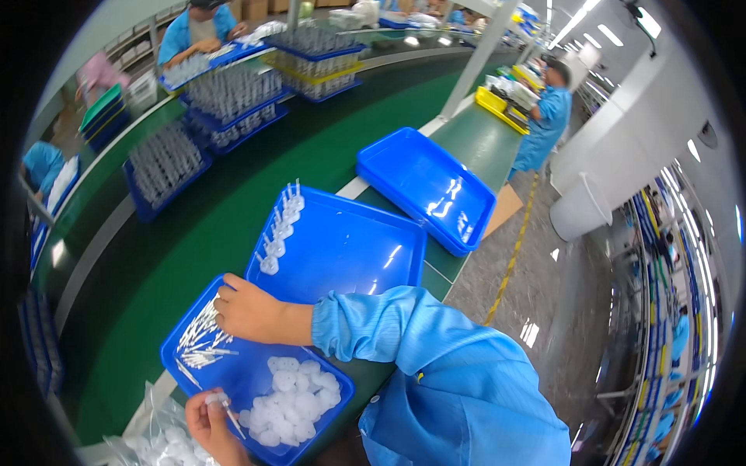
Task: The person assembles cotton swabs by inserting thin white sticks into white cotton-like heads. They pick up a cotton head from a blue tray, insert a stick, and place the completed swab into a second blue tray. The process is repeated continuously throughout the clip.
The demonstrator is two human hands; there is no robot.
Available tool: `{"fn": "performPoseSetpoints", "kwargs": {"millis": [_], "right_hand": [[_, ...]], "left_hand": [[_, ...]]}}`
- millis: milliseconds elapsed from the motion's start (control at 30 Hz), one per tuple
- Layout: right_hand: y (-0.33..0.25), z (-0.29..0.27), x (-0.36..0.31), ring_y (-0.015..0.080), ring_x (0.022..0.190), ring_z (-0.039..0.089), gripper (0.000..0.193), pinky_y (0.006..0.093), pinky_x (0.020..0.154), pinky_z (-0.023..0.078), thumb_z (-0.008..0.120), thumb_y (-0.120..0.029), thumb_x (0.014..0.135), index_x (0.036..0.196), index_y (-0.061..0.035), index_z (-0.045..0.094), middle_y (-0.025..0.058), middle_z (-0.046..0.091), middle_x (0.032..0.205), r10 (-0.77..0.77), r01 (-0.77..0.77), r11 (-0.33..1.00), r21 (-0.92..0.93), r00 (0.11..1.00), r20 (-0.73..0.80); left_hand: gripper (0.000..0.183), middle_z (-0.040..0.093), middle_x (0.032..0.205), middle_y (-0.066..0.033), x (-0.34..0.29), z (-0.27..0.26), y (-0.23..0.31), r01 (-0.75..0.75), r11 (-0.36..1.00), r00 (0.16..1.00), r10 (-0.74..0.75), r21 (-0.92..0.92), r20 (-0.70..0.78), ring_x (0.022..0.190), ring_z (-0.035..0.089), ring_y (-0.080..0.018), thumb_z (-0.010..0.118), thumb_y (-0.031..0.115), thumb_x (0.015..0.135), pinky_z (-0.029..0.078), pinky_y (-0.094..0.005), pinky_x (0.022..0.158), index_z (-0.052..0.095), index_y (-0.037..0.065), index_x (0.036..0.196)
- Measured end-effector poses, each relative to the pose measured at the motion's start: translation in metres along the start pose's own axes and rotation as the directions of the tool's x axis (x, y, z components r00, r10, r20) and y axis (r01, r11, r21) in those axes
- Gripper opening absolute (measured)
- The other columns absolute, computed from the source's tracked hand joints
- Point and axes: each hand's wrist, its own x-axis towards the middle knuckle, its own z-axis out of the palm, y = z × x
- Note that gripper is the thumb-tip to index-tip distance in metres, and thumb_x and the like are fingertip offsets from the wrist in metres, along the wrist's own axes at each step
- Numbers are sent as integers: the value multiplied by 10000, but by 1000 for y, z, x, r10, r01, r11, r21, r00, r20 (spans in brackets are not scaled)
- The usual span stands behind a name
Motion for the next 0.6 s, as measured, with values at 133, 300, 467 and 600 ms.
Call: {"fn": "performPoseSetpoints", "kwargs": {"millis": [133, 300, 467, 600], "right_hand": [[-15, -31, -6, 229, 1022, 695, 122, 463, 1127, 452, 784, -173, 875, 985, -127, 761, 28, 736, 978, 141, -88, 950, 298, 977, -161], [-66, -44, -40, 205, 910, 714, 135, 424, 1050, 473, 843, -176, 946, 1077, -177, 808, -2, 750, 929, 388, -165, 538, 827, 919, -69], [-80, -53, -43, 199, 808, 696, 229, 391, 910, 501, 891, -201, 912, 1134, -171, 838, -2, 721, 832, 395, -171, 593, 787, 913, -99], [-78, -57, -43, 195, 778, 679, 174, 377, 892, 504, 865, -227, 928, 1091, -175, 833, -6, 711, 799, 391, -198, 619, 760, 917, -80]], "left_hand": [[220, 760, 1188, -147, 1, -11, -13, 0, 1000, 998, 1, 12, -67, 994, 717, -175, 697, 30, 1067, 577, -281, 856, 680, -27, 1279], [312, 734, 1176, -109, 0, 4, 2, 90, 996, 993, -88, 22, -74, 980, 690, -136, 703, -48, 1023, 569, -258, 825, 697, -48, 1335], [303, 714, 1200, -108, 1, 16, -2, 17, 999, 999, -16, 29, -33, 964, 688, -139, 690, -84, 1012, 575, -265, 823, 710, -57, 1314], [308, 772, 1261, -188, 2, 30, 16, 62, 996, 997, -65, -56, -48, 1017, 736, -165, 699, -76, 1011, 605, -282, 816, 710, -56, 1318]]}}
